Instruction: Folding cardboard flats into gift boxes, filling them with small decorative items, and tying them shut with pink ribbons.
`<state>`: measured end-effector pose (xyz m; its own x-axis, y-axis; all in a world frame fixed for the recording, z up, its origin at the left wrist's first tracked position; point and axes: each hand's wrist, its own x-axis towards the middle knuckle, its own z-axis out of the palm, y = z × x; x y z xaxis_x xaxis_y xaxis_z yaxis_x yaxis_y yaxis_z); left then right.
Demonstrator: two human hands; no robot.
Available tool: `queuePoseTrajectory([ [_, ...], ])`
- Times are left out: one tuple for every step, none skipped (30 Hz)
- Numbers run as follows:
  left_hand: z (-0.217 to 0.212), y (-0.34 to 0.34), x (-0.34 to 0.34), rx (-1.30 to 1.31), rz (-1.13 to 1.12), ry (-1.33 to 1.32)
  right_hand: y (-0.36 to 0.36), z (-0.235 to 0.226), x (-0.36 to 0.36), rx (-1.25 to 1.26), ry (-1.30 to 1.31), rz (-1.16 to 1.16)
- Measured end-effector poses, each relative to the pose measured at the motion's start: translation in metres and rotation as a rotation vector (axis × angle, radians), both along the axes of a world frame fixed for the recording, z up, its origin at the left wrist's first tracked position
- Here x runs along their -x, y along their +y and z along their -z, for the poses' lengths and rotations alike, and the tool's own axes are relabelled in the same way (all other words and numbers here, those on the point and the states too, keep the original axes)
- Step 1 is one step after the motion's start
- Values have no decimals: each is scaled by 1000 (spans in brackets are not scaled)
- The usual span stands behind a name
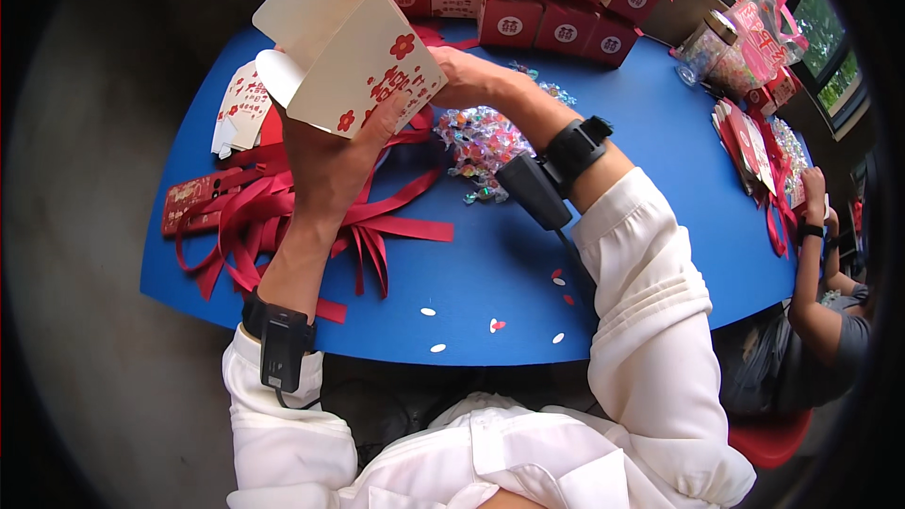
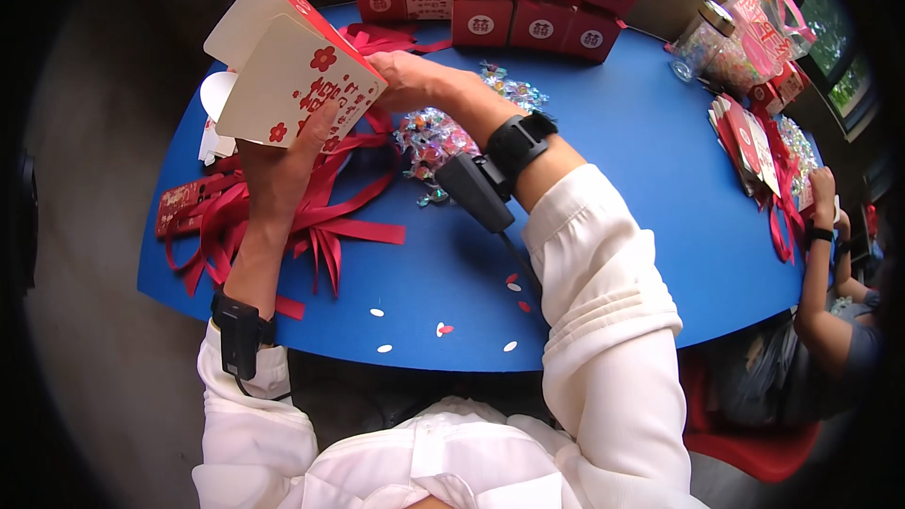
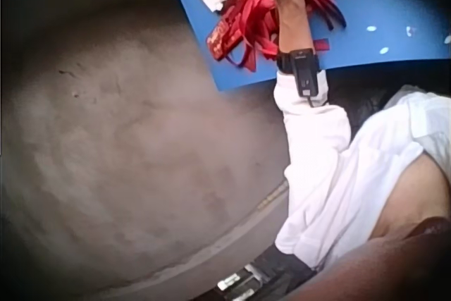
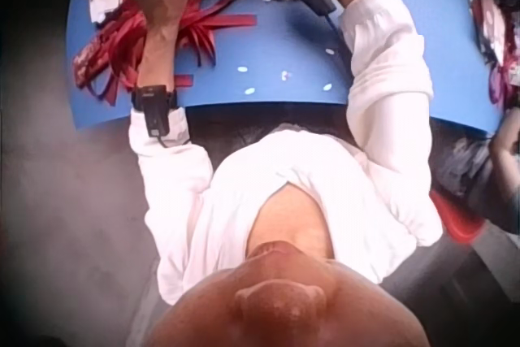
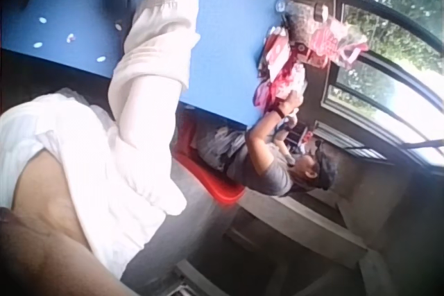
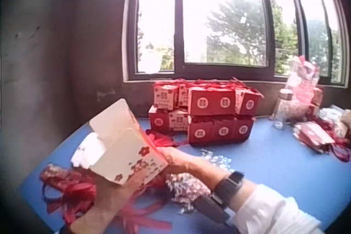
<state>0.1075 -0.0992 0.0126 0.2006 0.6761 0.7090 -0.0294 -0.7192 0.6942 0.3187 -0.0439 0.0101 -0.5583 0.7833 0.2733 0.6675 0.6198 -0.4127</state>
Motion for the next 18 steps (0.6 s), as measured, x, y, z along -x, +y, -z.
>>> queuePoseTrajectory([
  [0,0,3,10,-5,-1,-9,-10,0,79,1,43],
  [1,-1,6,11,-11,0,-19,-19,-1,158,3,86],
  [0,-2,1,17,2,-14,-29,-19,-15,158,-8,104],
  [-1,-4,0,21,4,-22,-36,-17,-25,210,-144,66],
  [-2,-5,-1,18,11,-27,-43,-15,-35,263,-280,29],
  [-2,-5,3,-11,-22,-5,-65,-24,-26,245,-500,101],
  [-1,-6,-1,-37,-34,10,-84,-21,-25,222,-571,160],
  [-1,-8,-2,-38,-25,8,-100,-18,-22,198,-636,213],
  [-1,-10,-3,-1,-5,18,-109,-6,-20,142,-593,246],
  [-2,-11,-4,37,14,29,-112,13,-20,85,-549,276],
  [-2,-14,-4,31,22,25,-112,29,-20,25,-429,292],
  [-4,-17,-3,57,27,26,-115,36,-17,-107,-380,314],
  [-5,-19,-3,84,33,28,-114,39,-20,-168,-391,312],
  [-7,-19,-4,77,40,23,-112,40,-26,-229,-402,309],
  [-8,-21,-4,75,48,21,-112,37,-29,-221,-467,363],
  [-9,-22,-4,74,56,19,-110,32,-34,-212,-532,415],
  [-10,-23,-5,71,61,22,-108,31,-40,-185,-517,455],
  [-8,-23,-6,93,69,3,-109,28,-39,-155,-493,492],
])
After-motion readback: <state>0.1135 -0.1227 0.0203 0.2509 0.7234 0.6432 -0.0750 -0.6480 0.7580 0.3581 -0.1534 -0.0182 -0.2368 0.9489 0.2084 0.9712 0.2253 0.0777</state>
